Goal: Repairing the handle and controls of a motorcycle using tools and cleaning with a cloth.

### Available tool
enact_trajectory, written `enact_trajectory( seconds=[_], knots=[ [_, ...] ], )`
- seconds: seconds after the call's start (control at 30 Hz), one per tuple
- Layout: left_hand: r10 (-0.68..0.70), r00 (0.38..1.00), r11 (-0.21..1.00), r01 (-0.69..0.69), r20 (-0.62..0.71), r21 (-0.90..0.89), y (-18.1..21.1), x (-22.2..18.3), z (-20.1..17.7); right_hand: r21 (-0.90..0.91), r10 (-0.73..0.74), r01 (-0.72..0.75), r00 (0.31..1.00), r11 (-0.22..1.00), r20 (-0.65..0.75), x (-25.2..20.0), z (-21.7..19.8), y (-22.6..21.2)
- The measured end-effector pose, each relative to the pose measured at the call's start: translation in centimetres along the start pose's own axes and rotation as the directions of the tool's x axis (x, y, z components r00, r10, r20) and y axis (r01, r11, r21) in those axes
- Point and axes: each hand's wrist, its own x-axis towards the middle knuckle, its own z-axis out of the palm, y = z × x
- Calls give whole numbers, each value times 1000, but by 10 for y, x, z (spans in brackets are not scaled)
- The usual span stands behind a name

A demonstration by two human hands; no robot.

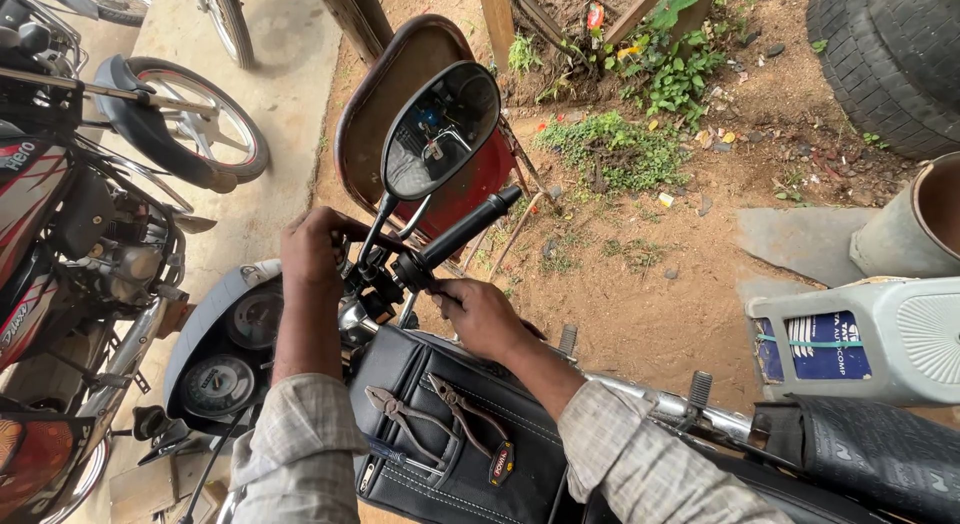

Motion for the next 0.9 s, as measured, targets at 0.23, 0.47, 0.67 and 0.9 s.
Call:
enact_trajectory(
  seconds=[0.23, 0.47, 0.67, 0.9],
  knots=[
    [-106, 994, 977, 101, 20, 189, -1, -3, 6, 24, -257, 260, 963, 965, -74, -23, -17, -5],
    [-227, 945, 918, 128, 234, 376, 9, -1, 17, 251, -75, 44, 991, 967, 113, -36, -43, -19],
    [-149, 988, 988, 150, 26, -44, -17, 4, 1, 462, 35, -123, 981, 879, 193, -5, 0, 32],
    [-86, 996, 981, 88, 20, -173, -17, 1, -5, 639, 157, -291, 953, 712, 258, -3, -7, 14]
  ],
)
